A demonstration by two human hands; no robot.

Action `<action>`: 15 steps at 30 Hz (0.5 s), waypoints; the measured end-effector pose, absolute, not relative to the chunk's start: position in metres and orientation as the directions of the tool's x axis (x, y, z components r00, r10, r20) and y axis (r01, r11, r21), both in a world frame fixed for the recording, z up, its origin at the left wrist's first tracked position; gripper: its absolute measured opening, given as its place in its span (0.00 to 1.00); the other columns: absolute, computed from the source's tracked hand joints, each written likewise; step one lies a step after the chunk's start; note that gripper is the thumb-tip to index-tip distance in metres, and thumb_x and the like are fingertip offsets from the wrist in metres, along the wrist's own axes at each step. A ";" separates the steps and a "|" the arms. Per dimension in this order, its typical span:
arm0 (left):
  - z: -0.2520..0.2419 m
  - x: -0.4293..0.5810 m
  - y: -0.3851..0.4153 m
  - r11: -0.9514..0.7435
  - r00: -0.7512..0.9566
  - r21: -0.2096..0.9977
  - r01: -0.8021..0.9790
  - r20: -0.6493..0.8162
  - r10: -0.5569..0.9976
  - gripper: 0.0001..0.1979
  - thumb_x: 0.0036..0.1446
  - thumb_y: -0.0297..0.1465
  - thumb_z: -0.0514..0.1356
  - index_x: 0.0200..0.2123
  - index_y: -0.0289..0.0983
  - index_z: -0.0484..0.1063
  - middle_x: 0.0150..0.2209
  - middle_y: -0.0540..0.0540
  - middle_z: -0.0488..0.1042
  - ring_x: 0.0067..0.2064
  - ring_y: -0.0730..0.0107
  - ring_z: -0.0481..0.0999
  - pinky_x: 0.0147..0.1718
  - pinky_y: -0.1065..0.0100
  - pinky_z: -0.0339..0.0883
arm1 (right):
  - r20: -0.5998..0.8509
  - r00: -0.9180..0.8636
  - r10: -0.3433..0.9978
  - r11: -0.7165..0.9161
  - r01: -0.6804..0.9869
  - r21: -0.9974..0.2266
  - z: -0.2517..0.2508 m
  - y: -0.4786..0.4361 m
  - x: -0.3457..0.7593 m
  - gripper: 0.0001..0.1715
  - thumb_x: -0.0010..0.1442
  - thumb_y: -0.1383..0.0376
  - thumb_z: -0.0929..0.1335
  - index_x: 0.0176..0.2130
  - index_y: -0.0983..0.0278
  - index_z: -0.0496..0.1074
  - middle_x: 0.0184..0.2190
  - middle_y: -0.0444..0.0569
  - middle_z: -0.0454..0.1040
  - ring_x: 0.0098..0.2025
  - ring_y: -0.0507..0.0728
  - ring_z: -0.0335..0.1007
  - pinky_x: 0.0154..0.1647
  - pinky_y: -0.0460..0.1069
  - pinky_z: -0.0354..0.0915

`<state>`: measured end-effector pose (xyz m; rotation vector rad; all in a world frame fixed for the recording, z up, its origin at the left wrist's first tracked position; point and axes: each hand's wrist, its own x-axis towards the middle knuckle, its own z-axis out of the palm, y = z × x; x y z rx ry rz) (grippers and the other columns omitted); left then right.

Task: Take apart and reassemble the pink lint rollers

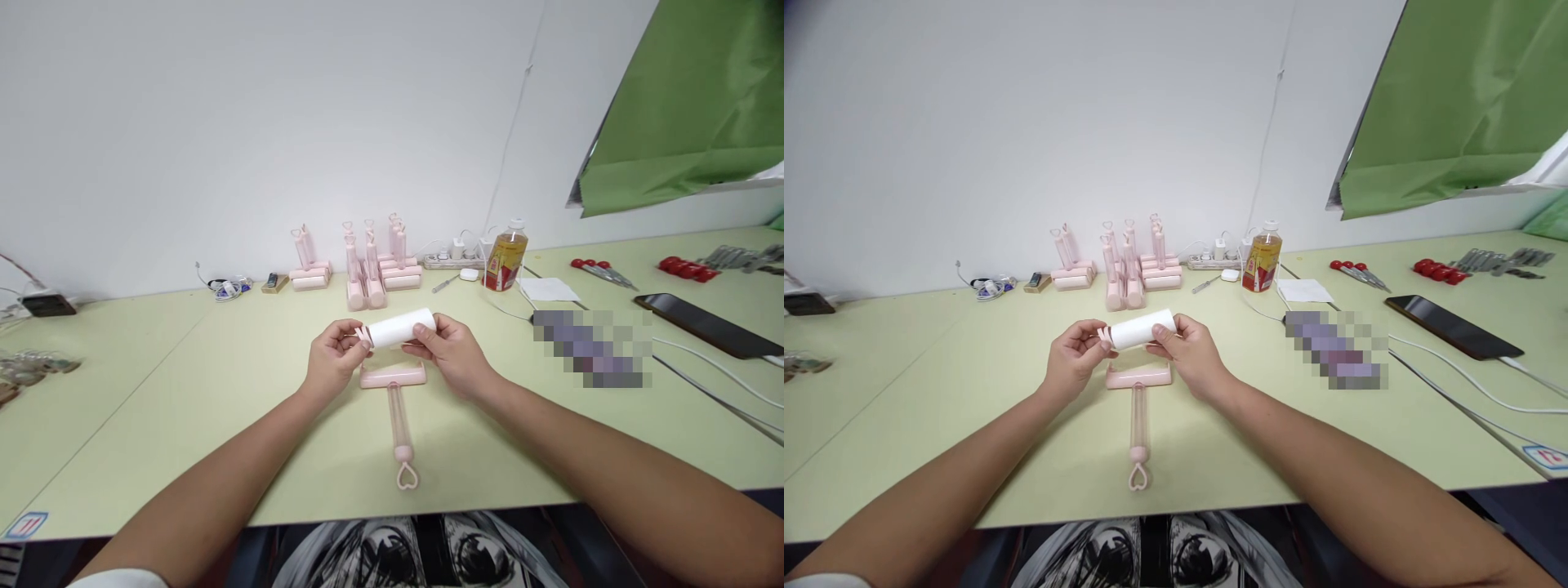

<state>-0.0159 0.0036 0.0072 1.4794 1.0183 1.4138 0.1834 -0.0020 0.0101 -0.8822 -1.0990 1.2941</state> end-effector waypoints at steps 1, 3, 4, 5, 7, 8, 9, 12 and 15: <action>0.007 -0.018 0.006 -0.334 0.033 0.942 0.039 0.333 0.942 0.19 0.46 0.38 0.67 0.40 0.35 0.70 0.28 0.51 0.74 0.29 0.72 0.76 0.32 0.64 0.77 | 0.151 -0.030 0.988 0.140 -0.238 -0.961 0.011 -0.001 0.186 0.23 0.47 0.49 0.75 0.30 0.63 0.68 0.31 0.43 0.70 0.36 0.54 0.72 0.45 0.57 0.74; 0.006 -0.024 0.012 -0.352 0.032 0.925 0.144 0.351 0.936 0.18 0.46 0.37 0.66 0.41 0.35 0.71 0.29 0.50 0.75 0.29 0.71 0.76 0.31 0.67 0.75 | 0.243 0.054 0.968 0.248 -0.104 -0.963 0.014 0.005 0.195 0.22 0.50 0.49 0.73 0.32 0.62 0.67 0.31 0.44 0.70 0.35 0.54 0.70 0.41 0.56 0.74; 0.006 -0.028 0.016 -0.359 0.041 0.905 0.228 0.359 0.932 0.18 0.46 0.36 0.65 0.41 0.35 0.72 0.29 0.50 0.75 0.30 0.71 0.76 0.30 0.68 0.73 | 0.309 0.114 0.944 0.313 -0.017 -0.950 0.017 0.009 0.201 0.21 0.50 0.50 0.73 0.34 0.61 0.66 0.31 0.44 0.70 0.34 0.54 0.69 0.39 0.55 0.72; 0.005 -0.033 0.020 -0.361 0.054 0.873 0.327 0.364 0.930 0.17 0.46 0.35 0.65 0.41 0.35 0.73 0.28 0.50 0.75 0.30 0.70 0.76 0.30 0.69 0.72 | 0.387 0.185 0.903 0.381 0.072 -0.922 0.019 0.014 0.208 0.21 0.50 0.51 0.73 0.37 0.61 0.65 0.32 0.45 0.70 0.34 0.55 0.68 0.38 0.54 0.71; 0.003 -0.043 0.030 -0.351 0.082 0.772 0.530 0.365 0.927 0.16 0.46 0.33 0.63 0.40 0.35 0.75 0.29 0.49 0.76 0.30 0.69 0.75 0.30 0.68 0.70 | 0.473 0.245 0.847 0.422 0.234 -0.876 0.024 0.023 0.223 0.26 0.50 0.54 0.72 0.45 0.60 0.63 0.36 0.47 0.72 0.36 0.56 0.69 0.38 0.53 0.69; 0.001 -0.047 0.035 -0.342 0.100 0.711 0.615 0.360 0.928 0.15 0.46 0.32 0.62 0.40 0.35 0.76 0.30 0.48 0.77 0.30 0.68 0.76 0.31 0.67 0.70 | 0.479 0.256 0.839 0.397 0.312 -0.863 0.026 0.027 0.230 0.30 0.50 0.55 0.72 0.49 0.60 0.61 0.36 0.47 0.73 0.36 0.57 0.69 0.38 0.53 0.67; 0.001 -0.051 0.039 -0.336 0.122 0.649 0.683 0.352 0.928 0.16 0.46 0.31 0.61 0.41 0.35 0.76 0.32 0.46 0.78 0.31 0.66 0.76 0.33 0.66 0.71 | 0.475 0.266 0.839 0.357 0.389 -0.849 0.027 0.031 0.235 0.33 0.50 0.55 0.72 0.52 0.60 0.60 0.36 0.48 0.73 0.37 0.59 0.70 0.38 0.54 0.67; -0.001 -0.056 0.045 -0.363 0.218 0.491 0.792 0.327 0.919 0.18 0.48 0.30 0.59 0.44 0.35 0.76 0.39 0.43 0.80 0.37 0.61 0.78 0.38 0.64 0.71 | 0.441 0.279 0.853 0.232 0.554 -0.799 0.028 0.038 0.246 0.35 0.49 0.56 0.71 0.55 0.61 0.62 0.39 0.52 0.74 0.38 0.61 0.70 0.41 0.56 0.65; -0.002 -0.053 0.047 -0.404 0.314 0.391 0.827 0.276 0.909 0.19 0.52 0.32 0.58 0.47 0.34 0.75 0.42 0.41 0.79 0.42 0.59 0.77 0.43 0.63 0.69 | 0.430 0.281 0.858 0.180 0.619 -0.765 0.027 0.041 0.247 0.33 0.49 0.58 0.70 0.53 0.60 0.64 0.44 0.55 0.74 0.39 0.62 0.71 0.42 0.57 0.65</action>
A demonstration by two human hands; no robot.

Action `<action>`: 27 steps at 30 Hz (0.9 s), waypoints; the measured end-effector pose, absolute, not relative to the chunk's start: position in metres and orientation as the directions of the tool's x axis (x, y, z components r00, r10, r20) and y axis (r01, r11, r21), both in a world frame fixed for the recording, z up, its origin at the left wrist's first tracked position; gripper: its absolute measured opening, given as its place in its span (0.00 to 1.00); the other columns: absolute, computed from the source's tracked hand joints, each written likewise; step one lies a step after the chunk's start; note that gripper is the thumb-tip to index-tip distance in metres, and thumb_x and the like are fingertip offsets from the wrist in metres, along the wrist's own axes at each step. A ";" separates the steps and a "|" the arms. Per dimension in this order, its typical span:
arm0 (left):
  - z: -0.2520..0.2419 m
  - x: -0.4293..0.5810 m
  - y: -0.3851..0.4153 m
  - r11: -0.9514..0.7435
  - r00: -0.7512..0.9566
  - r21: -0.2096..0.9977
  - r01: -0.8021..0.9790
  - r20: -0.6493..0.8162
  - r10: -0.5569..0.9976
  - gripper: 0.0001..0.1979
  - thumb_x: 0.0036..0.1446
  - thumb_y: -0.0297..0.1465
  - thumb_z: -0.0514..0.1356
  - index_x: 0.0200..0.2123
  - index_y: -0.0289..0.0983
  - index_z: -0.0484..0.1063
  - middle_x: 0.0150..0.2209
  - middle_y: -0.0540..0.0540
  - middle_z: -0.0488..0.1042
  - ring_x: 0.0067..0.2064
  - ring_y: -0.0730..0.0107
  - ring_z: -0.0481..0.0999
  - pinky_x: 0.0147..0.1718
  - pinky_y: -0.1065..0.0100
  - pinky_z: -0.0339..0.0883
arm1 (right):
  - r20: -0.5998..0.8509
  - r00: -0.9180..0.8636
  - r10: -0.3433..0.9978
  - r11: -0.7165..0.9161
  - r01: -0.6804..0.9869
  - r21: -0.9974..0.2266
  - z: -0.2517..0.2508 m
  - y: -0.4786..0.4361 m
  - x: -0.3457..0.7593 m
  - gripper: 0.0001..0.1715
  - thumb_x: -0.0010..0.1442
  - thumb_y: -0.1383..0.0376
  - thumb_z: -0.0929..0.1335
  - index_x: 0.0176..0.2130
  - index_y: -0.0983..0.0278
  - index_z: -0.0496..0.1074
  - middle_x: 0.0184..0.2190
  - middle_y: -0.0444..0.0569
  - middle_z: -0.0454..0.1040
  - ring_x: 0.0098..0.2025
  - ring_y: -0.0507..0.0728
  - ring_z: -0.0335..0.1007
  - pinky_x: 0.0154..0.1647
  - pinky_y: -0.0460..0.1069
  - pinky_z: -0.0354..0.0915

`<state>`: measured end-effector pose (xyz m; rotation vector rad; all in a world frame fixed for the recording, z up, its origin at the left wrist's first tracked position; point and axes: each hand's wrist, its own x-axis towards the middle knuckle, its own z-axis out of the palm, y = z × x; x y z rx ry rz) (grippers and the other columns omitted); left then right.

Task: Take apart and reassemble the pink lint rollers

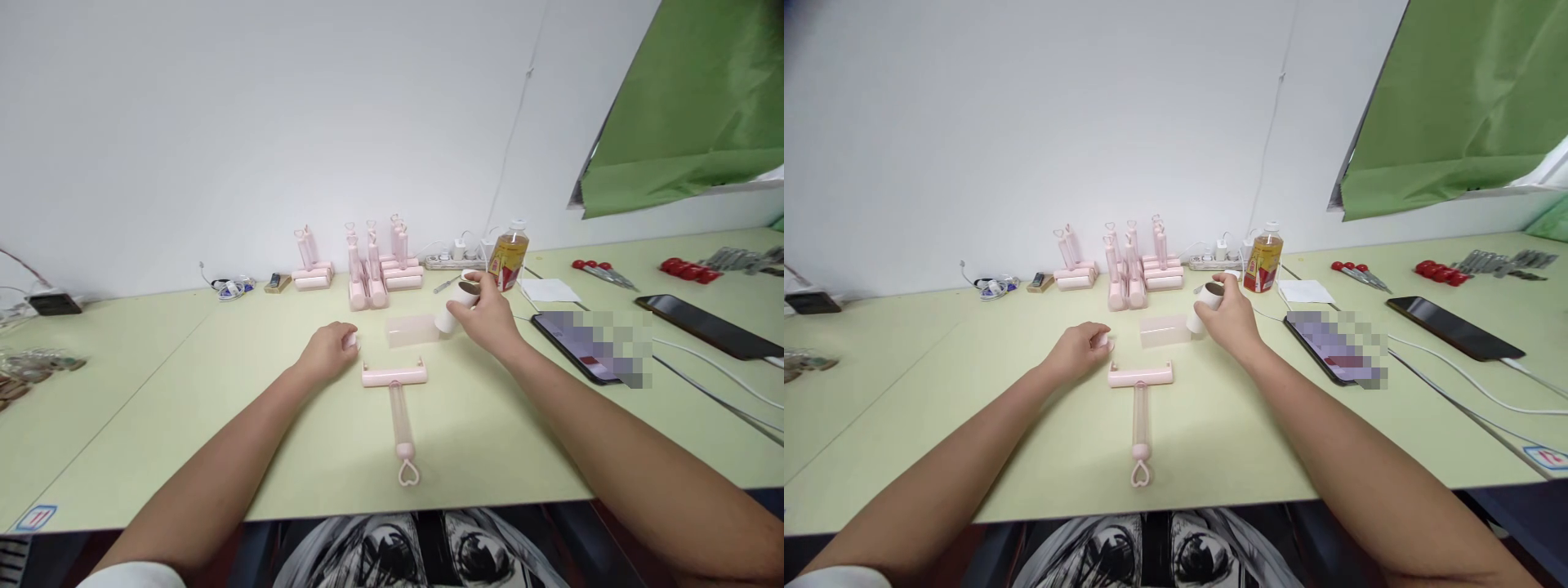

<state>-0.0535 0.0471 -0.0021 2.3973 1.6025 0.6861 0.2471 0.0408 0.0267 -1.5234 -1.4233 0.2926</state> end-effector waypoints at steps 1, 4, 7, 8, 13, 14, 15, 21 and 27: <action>-0.003 -0.052 0.048 -0.409 0.331 0.380 0.830 0.255 0.909 0.19 0.53 0.33 0.57 0.47 0.34 0.75 0.43 0.41 0.78 0.42 0.59 0.77 0.43 0.63 0.69 | 0.428 0.287 0.857 0.169 0.628 -0.759 0.027 0.041 0.247 0.32 0.48 0.58 0.70 0.53 0.60 0.65 0.45 0.55 0.74 0.39 0.62 0.71 0.42 0.57 0.65; -0.005 -0.053 0.050 -0.366 0.297 0.445 0.818 0.218 0.930 0.21 0.54 0.35 0.58 0.51 0.34 0.74 0.45 0.43 0.78 0.43 0.61 0.76 0.44 0.65 0.68 | 0.414 0.313 0.855 0.126 0.648 -0.751 0.028 0.041 0.247 0.32 0.48 0.59 0.70 0.53 0.60 0.65 0.46 0.54 0.75 0.40 0.62 0.72 0.42 0.56 0.65; -0.003 -0.060 0.053 -0.271 0.195 0.504 0.820 0.200 0.960 0.25 0.52 0.35 0.59 0.54 0.36 0.71 0.47 0.45 0.78 0.43 0.63 0.76 0.42 0.67 0.68 | 0.413 0.322 0.851 0.099 0.675 -0.731 0.030 0.043 0.252 0.32 0.48 0.61 0.69 0.54 0.60 0.65 0.47 0.54 0.75 0.43 0.64 0.72 0.45 0.57 0.65; -0.002 -0.063 0.053 -0.244 0.175 0.487 0.839 0.182 0.967 0.25 0.52 0.34 0.59 0.54 0.37 0.71 0.47 0.45 0.78 0.43 0.62 0.76 0.42 0.67 0.68 | 0.411 0.315 0.856 0.095 0.686 -0.722 0.030 0.044 0.254 0.33 0.49 0.61 0.69 0.54 0.60 0.64 0.48 0.54 0.76 0.45 0.65 0.72 0.46 0.57 0.65; 0.008 -0.079 0.050 -0.221 0.215 0.329 0.918 0.053 0.975 0.17 0.52 0.32 0.58 0.46 0.38 0.77 0.44 0.44 0.80 0.43 0.59 0.77 0.40 0.66 0.65 | 0.319 0.225 0.921 0.061 0.725 -0.686 0.025 0.049 0.259 0.34 0.48 0.65 0.68 0.56 0.60 0.64 0.51 0.53 0.76 0.49 0.66 0.71 0.48 0.58 0.64; 0.010 -0.079 0.049 -0.236 0.235 0.318 0.918 0.044 0.971 0.17 0.52 0.33 0.59 0.45 0.39 0.77 0.43 0.45 0.80 0.43 0.60 0.77 0.39 0.66 0.65 | 0.305 0.205 0.930 0.063 0.728 -0.682 0.024 0.049 0.258 0.34 0.48 0.66 0.68 0.56 0.60 0.64 0.51 0.53 0.76 0.49 0.66 0.72 0.49 0.58 0.64; 0.010 -0.079 0.048 -0.254 0.254 0.310 0.916 0.039 0.966 0.16 0.53 0.35 0.58 0.45 0.40 0.77 0.42 0.46 0.80 0.42 0.60 0.77 0.39 0.66 0.64 | 0.296 0.186 0.937 0.070 0.731 -0.679 0.022 0.049 0.257 0.34 0.48 0.66 0.68 0.56 0.61 0.64 0.52 0.54 0.75 0.49 0.66 0.72 0.49 0.57 0.64; 0.006 -0.069 0.050 -0.313 0.308 0.231 0.921 0.060 0.950 0.17 0.57 0.41 0.56 0.46 0.43 0.77 0.40 0.45 0.80 0.47 0.51 0.74 0.46 0.56 0.62 | 0.324 0.076 0.943 0.160 0.750 -0.642 0.013 0.049 0.250 0.35 0.51 0.62 0.69 0.58 0.61 0.62 0.53 0.54 0.74 0.46 0.63 0.72 0.48 0.56 0.65; 0.011 -0.057 0.037 -0.479 0.408 0.297 0.826 0.272 0.872 0.17 0.61 0.34 0.51 0.49 0.38 0.74 0.54 0.40 0.72 0.53 0.53 0.69 0.51 0.54 0.60 | 0.305 0.035 0.952 0.174 0.756 -0.631 0.010 0.050 0.249 0.38 0.50 0.63 0.69 0.60 0.61 0.61 0.50 0.55 0.74 0.40 0.61 0.73 0.42 0.54 0.66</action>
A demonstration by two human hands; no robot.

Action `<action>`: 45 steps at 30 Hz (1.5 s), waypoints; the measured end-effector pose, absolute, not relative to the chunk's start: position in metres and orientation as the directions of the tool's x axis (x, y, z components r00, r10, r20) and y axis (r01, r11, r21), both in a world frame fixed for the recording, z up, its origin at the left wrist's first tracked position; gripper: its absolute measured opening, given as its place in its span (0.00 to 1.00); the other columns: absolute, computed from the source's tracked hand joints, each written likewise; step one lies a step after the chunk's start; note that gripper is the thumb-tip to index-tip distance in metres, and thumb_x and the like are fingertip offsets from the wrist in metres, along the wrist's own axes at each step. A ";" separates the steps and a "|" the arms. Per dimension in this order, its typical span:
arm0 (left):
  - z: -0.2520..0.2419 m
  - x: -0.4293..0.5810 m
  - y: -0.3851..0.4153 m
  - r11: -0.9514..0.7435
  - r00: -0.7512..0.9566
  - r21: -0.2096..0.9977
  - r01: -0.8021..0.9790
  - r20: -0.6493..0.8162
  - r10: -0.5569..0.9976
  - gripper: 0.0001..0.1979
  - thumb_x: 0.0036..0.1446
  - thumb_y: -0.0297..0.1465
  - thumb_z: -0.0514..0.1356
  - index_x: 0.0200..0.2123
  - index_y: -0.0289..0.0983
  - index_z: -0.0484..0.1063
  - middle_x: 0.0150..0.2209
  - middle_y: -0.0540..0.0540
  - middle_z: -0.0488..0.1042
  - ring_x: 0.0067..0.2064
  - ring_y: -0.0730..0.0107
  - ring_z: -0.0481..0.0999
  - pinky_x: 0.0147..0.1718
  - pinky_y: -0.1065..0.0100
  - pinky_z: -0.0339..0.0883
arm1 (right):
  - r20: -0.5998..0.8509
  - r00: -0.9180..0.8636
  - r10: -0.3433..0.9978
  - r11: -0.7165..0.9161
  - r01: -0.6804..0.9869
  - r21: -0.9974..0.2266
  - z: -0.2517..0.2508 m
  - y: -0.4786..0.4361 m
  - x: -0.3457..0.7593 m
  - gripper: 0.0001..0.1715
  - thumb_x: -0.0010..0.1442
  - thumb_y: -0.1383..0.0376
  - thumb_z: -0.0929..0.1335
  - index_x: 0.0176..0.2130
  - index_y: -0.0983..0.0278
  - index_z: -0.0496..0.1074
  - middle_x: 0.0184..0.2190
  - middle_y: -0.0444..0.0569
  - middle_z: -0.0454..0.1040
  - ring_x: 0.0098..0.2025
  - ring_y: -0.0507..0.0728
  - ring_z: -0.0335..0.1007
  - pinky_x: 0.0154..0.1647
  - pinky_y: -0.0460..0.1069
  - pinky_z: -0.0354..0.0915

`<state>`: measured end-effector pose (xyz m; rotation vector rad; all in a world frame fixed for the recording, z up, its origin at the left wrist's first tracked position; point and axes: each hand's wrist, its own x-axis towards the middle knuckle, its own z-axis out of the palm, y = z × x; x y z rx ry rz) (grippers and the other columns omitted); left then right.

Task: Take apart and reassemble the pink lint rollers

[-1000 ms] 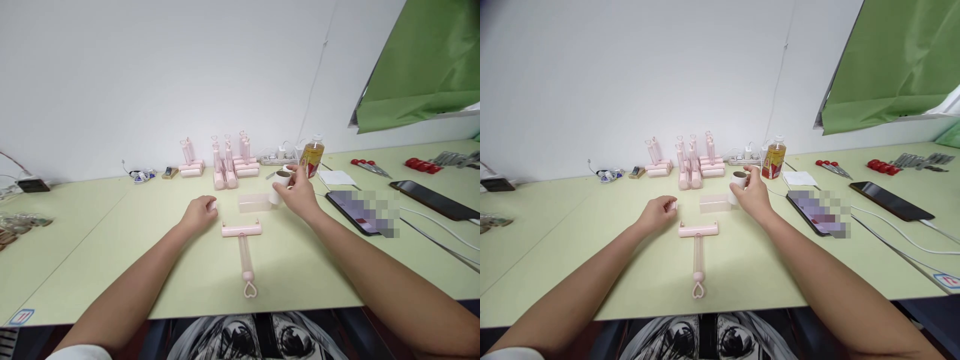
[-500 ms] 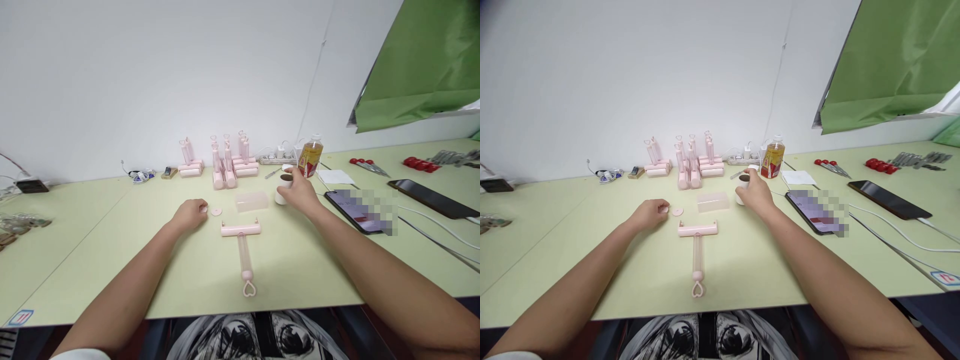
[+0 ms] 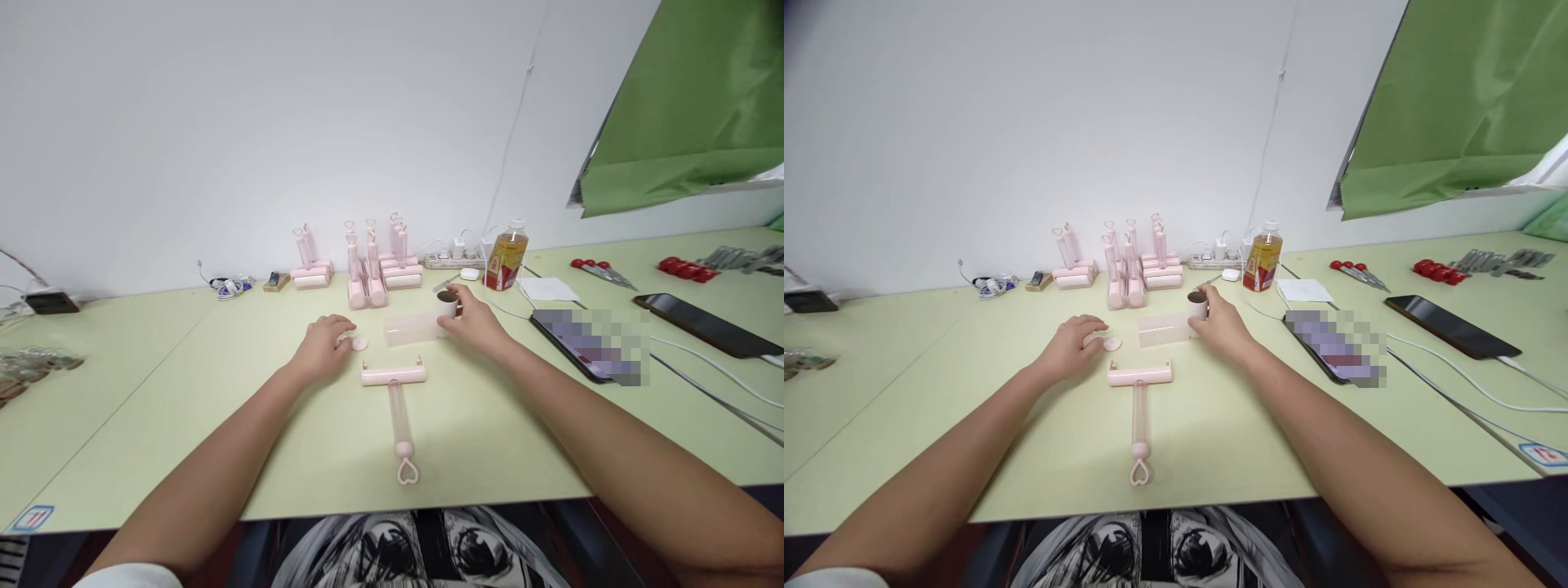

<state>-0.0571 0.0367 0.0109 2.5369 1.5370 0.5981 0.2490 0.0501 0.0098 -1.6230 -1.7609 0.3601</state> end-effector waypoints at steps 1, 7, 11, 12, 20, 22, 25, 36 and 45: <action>0.013 -0.052 0.030 -0.546 0.468 0.316 0.776 0.293 0.834 0.17 0.62 0.34 0.51 0.47 0.37 0.75 0.51 0.40 0.74 0.51 0.56 0.70 0.51 0.56 0.60 | 0.305 0.040 0.952 0.173 0.751 -0.637 0.010 0.050 0.249 0.39 0.50 0.63 0.69 0.60 0.61 0.60 0.50 0.56 0.74 0.40 0.61 0.73 0.42 0.55 0.66; 0.022 -0.024 -0.006 -0.702 0.694 0.383 0.601 0.186 0.696 0.08 0.57 0.36 0.59 0.33 0.39 0.76 0.33 0.48 0.76 0.39 0.63 0.71 0.44 0.60 0.60 | 0.518 0.201 0.831 0.236 0.717 -0.656 0.015 0.044 0.245 0.35 0.50 0.63 0.68 0.58 0.63 0.61 0.51 0.58 0.69 0.45 0.63 0.69 0.42 0.56 0.65; 0.021 -0.028 -0.008 -0.533 0.603 0.627 0.567 0.125 0.788 0.08 0.56 0.35 0.59 0.30 0.37 0.72 0.30 0.49 0.72 0.30 0.71 0.68 0.30 0.69 0.60 | 0.591 0.222 0.776 0.412 0.532 -0.740 0.023 0.027 0.231 0.17 0.54 0.61 0.68 0.44 0.62 0.66 0.34 0.48 0.70 0.33 0.56 0.66 0.33 0.50 0.63; 0.021 -0.031 -0.006 -0.482 0.565 0.687 0.544 0.124 0.816 0.09 0.56 0.36 0.59 0.29 0.36 0.71 0.29 0.50 0.71 0.29 0.73 0.67 0.28 0.70 0.59 | 0.573 0.199 0.795 0.441 0.459 -0.771 0.024 0.022 0.226 0.13 0.55 0.60 0.67 0.41 0.62 0.66 0.30 0.45 0.68 0.30 0.54 0.64 0.30 0.49 0.62; 0.019 -0.039 0.003 -0.294 0.382 0.929 0.226 0.194 0.904 0.15 0.53 0.40 0.64 0.27 0.35 0.65 0.22 0.53 0.67 0.24 0.77 0.65 0.24 0.73 0.59 | 0.209 -0.528 0.823 0.486 0.462 -0.742 0.021 -0.002 0.207 0.15 0.56 0.57 0.70 0.40 0.64 0.71 0.28 0.43 0.69 0.29 0.52 0.63 0.29 0.46 0.58; 0.021 -0.039 0.002 -0.216 0.387 0.968 0.126 0.153 0.909 0.15 0.52 0.40 0.65 0.30 0.35 0.65 0.24 0.53 0.68 0.24 0.77 0.68 0.24 0.73 0.61 | 0.180 -0.588 0.789 0.520 0.481 -0.706 0.020 -0.001 0.207 0.17 0.58 0.58 0.69 0.45 0.64 0.71 0.29 0.43 0.69 0.30 0.52 0.63 0.31 0.46 0.58; 0.027 -0.040 0.001 -0.024 0.419 0.998 -0.066 0.049 0.907 0.20 0.49 0.38 0.67 0.43 0.38 0.66 0.33 0.50 0.72 0.29 0.70 0.76 0.27 0.70 0.67 | 0.216 -0.597 0.773 0.547 0.454 -0.703 0.019 0.001 0.210 0.19 0.59 0.59 0.68 0.49 0.64 0.71 0.30 0.45 0.70 0.31 0.52 0.64 0.32 0.46 0.59; 0.026 -0.042 -0.004 -0.001 0.591 0.999 -0.041 0.026 0.806 0.15 0.47 0.37 0.70 0.34 0.32 0.74 0.26 0.47 0.75 0.28 0.67 0.77 0.28 0.69 0.68 | 0.194 -0.678 0.709 0.570 0.388 -0.724 0.015 0.002 0.212 0.18 0.59 0.59 0.69 0.47 0.65 0.73 0.33 0.47 0.74 0.32 0.52 0.66 0.33 0.46 0.61; 0.024 -0.042 -0.003 0.009 0.596 1.000 -0.001 -0.006 0.803 0.15 0.45 0.37 0.71 0.30 0.32 0.73 0.24 0.47 0.74 0.26 0.69 0.75 0.27 0.69 0.68 | 0.157 -0.714 0.683 0.563 0.377 -0.735 0.016 0.001 0.212 0.17 0.59 0.60 0.69 0.47 0.65 0.74 0.33 0.47 0.74 0.32 0.53 0.66 0.34 0.46 0.61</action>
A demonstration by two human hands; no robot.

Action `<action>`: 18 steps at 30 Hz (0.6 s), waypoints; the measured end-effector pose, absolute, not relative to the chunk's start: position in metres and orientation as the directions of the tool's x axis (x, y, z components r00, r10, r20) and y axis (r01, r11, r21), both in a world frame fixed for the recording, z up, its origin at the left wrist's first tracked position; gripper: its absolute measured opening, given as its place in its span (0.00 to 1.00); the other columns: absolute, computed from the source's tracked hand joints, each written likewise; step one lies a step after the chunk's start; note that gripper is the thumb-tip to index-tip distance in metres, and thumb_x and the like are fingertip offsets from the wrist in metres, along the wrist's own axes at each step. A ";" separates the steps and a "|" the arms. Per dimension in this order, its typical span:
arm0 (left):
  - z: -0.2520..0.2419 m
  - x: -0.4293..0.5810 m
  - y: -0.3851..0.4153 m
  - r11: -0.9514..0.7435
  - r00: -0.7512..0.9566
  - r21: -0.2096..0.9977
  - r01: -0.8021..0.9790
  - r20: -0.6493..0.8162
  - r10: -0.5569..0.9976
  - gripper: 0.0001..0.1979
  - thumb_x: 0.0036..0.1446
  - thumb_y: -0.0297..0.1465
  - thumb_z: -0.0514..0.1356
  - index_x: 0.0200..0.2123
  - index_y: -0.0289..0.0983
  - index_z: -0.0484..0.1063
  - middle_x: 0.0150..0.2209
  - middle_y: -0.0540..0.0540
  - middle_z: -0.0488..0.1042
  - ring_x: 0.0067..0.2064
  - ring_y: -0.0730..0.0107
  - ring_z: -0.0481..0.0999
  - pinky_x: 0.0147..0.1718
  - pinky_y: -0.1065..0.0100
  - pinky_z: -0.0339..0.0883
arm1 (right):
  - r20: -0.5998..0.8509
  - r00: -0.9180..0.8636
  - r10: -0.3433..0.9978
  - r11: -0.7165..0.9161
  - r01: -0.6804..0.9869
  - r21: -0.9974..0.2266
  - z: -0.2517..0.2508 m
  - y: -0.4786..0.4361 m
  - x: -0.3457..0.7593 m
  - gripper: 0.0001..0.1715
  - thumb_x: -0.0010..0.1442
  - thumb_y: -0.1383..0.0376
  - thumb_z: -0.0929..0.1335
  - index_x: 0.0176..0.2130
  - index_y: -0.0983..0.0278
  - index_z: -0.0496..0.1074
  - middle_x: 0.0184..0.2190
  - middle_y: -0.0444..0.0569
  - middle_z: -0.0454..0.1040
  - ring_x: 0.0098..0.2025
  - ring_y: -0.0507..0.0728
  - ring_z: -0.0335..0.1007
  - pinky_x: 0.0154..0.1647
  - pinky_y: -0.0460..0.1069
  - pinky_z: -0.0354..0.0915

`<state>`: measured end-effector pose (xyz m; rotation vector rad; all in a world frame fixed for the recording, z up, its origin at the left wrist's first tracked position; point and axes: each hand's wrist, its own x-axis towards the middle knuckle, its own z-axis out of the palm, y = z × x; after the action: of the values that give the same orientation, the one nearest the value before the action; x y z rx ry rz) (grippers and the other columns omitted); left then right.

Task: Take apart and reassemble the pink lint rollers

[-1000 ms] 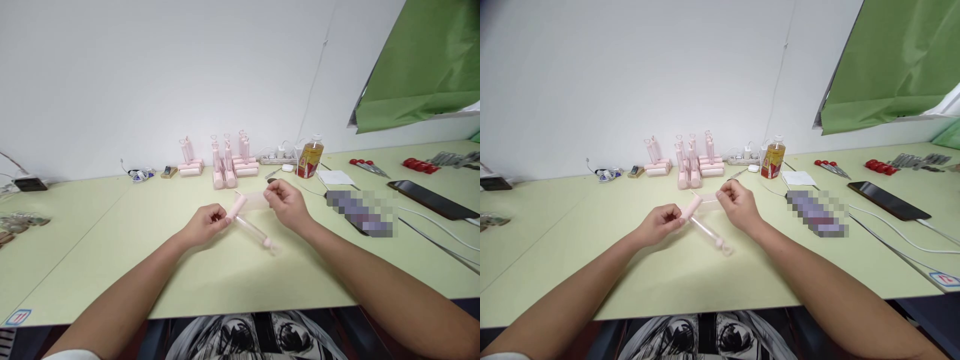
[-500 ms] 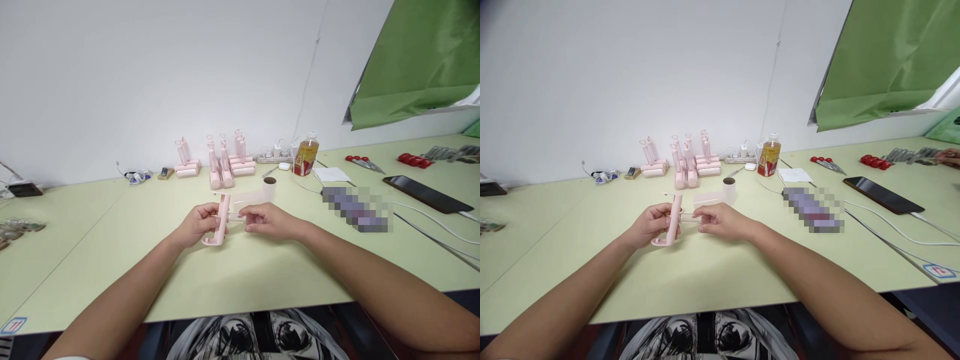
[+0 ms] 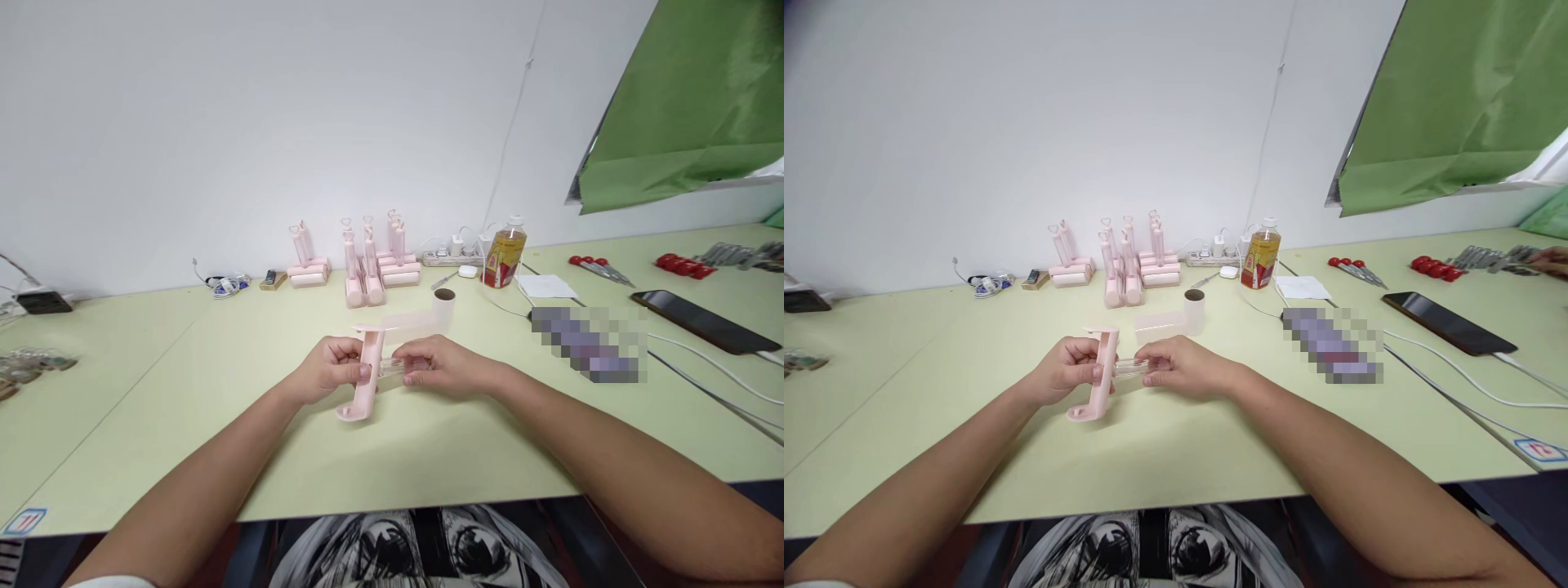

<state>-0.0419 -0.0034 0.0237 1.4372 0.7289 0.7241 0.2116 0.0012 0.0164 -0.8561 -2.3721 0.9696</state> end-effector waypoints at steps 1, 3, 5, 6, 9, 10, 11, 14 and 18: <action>0.024 -0.042 -0.003 0.006 0.594 1.000 0.003 -0.007 0.805 0.16 0.45 0.37 0.71 0.30 0.31 0.73 0.24 0.47 0.74 0.26 0.69 0.75 0.27 0.69 0.69 | 0.146 -0.712 0.687 0.553 0.382 -0.740 0.017 0.001 0.212 0.18 0.59 0.60 0.69 0.47 0.65 0.74 0.34 0.47 0.74 0.32 0.53 0.66 0.34 0.46 0.61; 0.024 -0.042 -0.003 0.003 0.586 1.000 0.009 -0.008 0.810 0.16 0.45 0.38 0.71 0.30 0.31 0.73 0.24 0.47 0.74 0.26 0.69 0.75 0.27 0.69 0.68 | 0.128 -0.706 0.696 0.537 0.393 -0.746 0.017 0.001 0.212 0.19 0.59 0.59 0.69 0.48 0.65 0.74 0.34 0.47 0.74 0.32 0.53 0.66 0.34 0.46 0.61; 0.024 -0.041 -0.002 0.004 0.579 1.000 0.017 -0.013 0.815 0.17 0.44 0.39 0.71 0.30 0.31 0.73 0.24 0.47 0.74 0.25 0.69 0.75 0.26 0.69 0.68 | 0.115 -0.704 0.701 0.527 0.402 -0.749 0.017 0.001 0.212 0.19 0.59 0.59 0.69 0.48 0.65 0.74 0.33 0.47 0.74 0.32 0.53 0.66 0.33 0.46 0.61; 0.024 -0.041 -0.002 0.005 0.575 1.000 0.019 -0.015 0.818 0.18 0.44 0.39 0.71 0.30 0.32 0.73 0.24 0.47 0.74 0.25 0.69 0.75 0.25 0.70 0.68 | 0.111 -0.703 0.703 0.523 0.405 -0.750 0.017 0.002 0.212 0.20 0.59 0.59 0.69 0.48 0.65 0.74 0.33 0.47 0.74 0.32 0.53 0.66 0.33 0.46 0.60; 0.025 -0.039 -0.002 0.015 0.558 1.000 0.007 -0.016 0.830 0.18 0.43 0.39 0.71 0.29 0.32 0.72 0.23 0.49 0.72 0.24 0.70 0.74 0.24 0.70 0.68 | 0.109 -0.711 0.695 0.520 0.393 -0.759 0.016 0.002 0.213 0.19 0.59 0.58 0.69 0.48 0.64 0.74 0.31 0.45 0.72 0.30 0.52 0.63 0.32 0.46 0.59; 0.025 -0.039 -0.003 0.020 0.553 1.000 -0.008 -0.012 0.833 0.18 0.42 0.39 0.71 0.29 0.32 0.72 0.23 0.50 0.72 0.24 0.71 0.74 0.24 0.70 0.69 | 0.110 -0.716 0.689 0.521 0.383 -0.763 0.016 0.002 0.213 0.19 0.59 0.58 0.69 0.47 0.64 0.74 0.30 0.44 0.71 0.30 0.51 0.62 0.32 0.46 0.58; 0.025 -0.038 -0.003 0.025 0.549 0.999 -0.025 -0.007 0.836 0.18 0.42 0.39 0.72 0.29 0.32 0.72 0.23 0.50 0.71 0.24 0.71 0.74 0.24 0.70 0.69 | 0.112 -0.722 0.683 0.521 0.374 -0.768 0.016 0.002 0.213 0.19 0.59 0.57 0.69 0.47 0.64 0.74 0.29 0.43 0.70 0.29 0.51 0.61 0.31 0.45 0.58; 0.023 -0.034 -0.005 0.033 0.529 0.995 -0.091 0.021 0.848 0.19 0.41 0.38 0.72 0.30 0.32 0.70 0.24 0.51 0.72 0.23 0.74 0.72 0.24 0.70 0.70 | 0.110 -0.732 0.673 0.507 0.348 -0.789 0.018 0.003 0.213 0.18 0.59 0.55 0.69 0.45 0.64 0.74 0.27 0.42 0.66 0.29 0.50 0.59 0.30 0.45 0.56; 0.023 -0.029 -0.010 0.047 0.537 0.986 -0.163 0.049 0.842 0.19 0.42 0.38 0.72 0.31 0.33 0.69 0.23 0.52 0.71 0.23 0.74 0.72 0.24 0.70 0.71 | 0.117 -0.749 0.652 0.490 0.298 -0.819 0.024 0.004 0.215 0.16 0.58 0.56 0.70 0.41 0.64 0.73 0.26 0.41 0.64 0.29 0.50 0.57 0.30 0.45 0.54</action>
<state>-0.0289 -0.0095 0.0227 1.3034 0.6665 0.8601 0.2152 0.0039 0.0237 -0.7884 -2.3248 1.1606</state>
